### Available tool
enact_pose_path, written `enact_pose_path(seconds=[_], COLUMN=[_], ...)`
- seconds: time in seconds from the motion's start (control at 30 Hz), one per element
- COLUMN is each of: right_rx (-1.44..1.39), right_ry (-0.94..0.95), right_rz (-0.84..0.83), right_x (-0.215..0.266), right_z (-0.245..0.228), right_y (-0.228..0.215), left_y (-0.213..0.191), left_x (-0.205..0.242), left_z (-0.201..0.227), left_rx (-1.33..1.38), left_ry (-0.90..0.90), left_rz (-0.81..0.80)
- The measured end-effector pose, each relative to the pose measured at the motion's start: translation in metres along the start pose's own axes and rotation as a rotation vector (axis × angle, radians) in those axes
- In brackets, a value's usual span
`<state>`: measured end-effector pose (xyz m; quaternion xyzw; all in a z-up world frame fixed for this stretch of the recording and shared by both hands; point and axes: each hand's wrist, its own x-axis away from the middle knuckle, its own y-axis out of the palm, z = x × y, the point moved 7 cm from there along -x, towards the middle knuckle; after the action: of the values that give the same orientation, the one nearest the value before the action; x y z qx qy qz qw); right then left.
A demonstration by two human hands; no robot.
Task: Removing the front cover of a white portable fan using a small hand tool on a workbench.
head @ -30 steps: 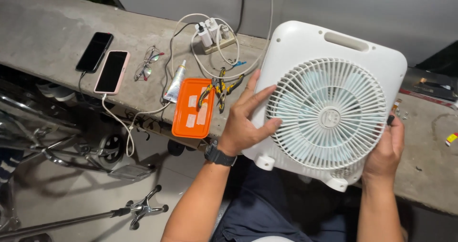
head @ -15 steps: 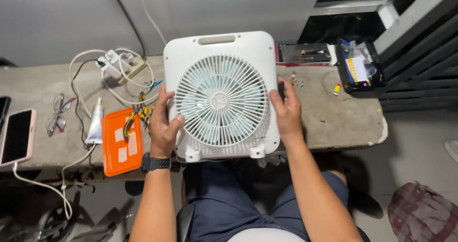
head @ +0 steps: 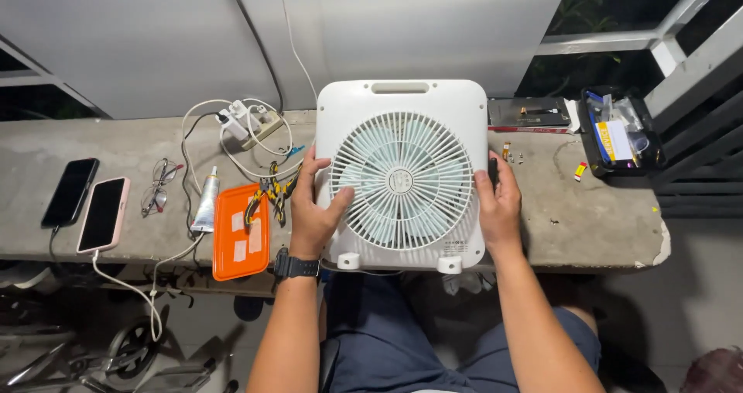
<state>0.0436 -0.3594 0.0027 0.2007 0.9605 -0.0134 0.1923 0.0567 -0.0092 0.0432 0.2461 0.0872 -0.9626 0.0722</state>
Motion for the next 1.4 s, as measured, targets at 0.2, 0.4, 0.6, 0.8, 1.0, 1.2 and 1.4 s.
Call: enact_pose_path(seconds=[0.2,0.4,0.6,0.8,1.0,1.2,1.4], right_rx=[-0.006,0.019,0.073,0.195,0.559,0.567,0.183], right_ry=[0.034,0.126,0.226,0.308,0.169,0.016,-0.109], right_rz=[-0.021,-0.035,-0.068,-0.062,-0.04,-0.009,-0.101], right_x=[-0.003,-0.009,-0.009,-0.011,-0.025,-0.011,0.016], right_z=[-0.006,0.025,0.02,0.015,0.014,-0.015,-0.091], right_y=[0.009,0.007,0.006,0.002,-0.012,-0.037,-0.035], left_y=[0.005,0.008,0.012,0.014,0.009,0.021,0.094], left_x=[-0.003,-0.007,-0.011,-0.011,-0.012,-0.012,0.023], left_z=[-0.009,-0.028,-0.022,-0.01,-0.023,0.063,0.117], left_rx=[-0.069,-0.141,-0.165,-0.198,-0.265,-0.501,-0.39], left_ry=[-0.053,-0.155,-0.191,-0.217,-0.175,0.045,0.392], left_rz=[0.017,0.001,-0.021,-0.031,-0.028,-0.029,-0.312])
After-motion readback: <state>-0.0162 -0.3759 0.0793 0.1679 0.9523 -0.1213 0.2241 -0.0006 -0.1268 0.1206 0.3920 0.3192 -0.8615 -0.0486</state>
